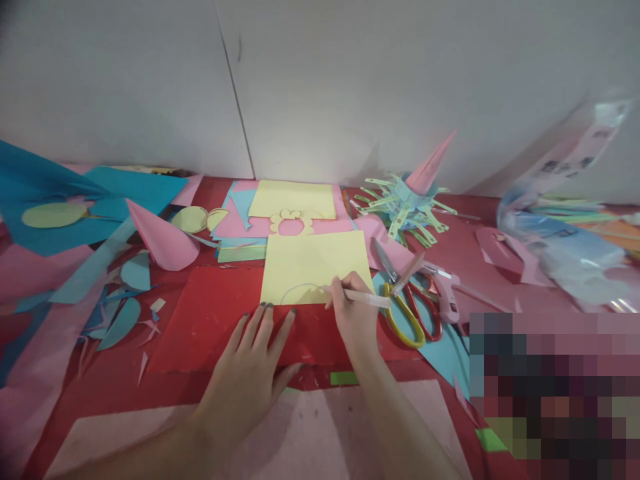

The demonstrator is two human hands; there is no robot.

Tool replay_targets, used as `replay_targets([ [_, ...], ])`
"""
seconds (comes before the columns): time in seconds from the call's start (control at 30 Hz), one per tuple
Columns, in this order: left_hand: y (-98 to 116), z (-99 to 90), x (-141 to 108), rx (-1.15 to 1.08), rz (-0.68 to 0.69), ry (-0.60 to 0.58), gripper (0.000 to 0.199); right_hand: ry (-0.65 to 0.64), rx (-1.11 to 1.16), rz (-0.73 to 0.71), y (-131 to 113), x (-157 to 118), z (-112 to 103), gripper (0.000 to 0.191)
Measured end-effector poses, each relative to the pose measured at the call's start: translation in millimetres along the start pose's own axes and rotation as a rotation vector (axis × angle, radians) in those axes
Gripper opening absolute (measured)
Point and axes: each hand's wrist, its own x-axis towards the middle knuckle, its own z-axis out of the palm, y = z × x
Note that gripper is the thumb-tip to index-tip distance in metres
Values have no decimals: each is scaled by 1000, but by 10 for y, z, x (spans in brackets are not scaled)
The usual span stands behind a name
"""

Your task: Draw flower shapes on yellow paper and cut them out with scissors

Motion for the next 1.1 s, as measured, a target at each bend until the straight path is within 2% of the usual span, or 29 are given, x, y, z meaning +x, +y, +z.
replay_targets([
  [0.13,-2,4,1,20,10,-4,58,70,-2,11,-14,-8,-7,31],
  [0.33,2,14,3,15,6,-6,58,21,3,3,-12,-10,8,28],
  [0.63,6,12,-10,23,7,1,59,149,83,41,66,-18,-10,28],
  [0.77,7,5,-13,19,6,-5,59,102,175,65,154,20,-17,27],
  [0.87,9,7,-6,10,4,-7,59,15,239,74,216,50,-60,30],
  [0.93,9,12,-3,-1,3,-5,59,-29,234,57,227,51,-96,31],
  [1.1,4,12,-8,-4,4,2,58,-45,154,-9,147,25,-130,30],
])
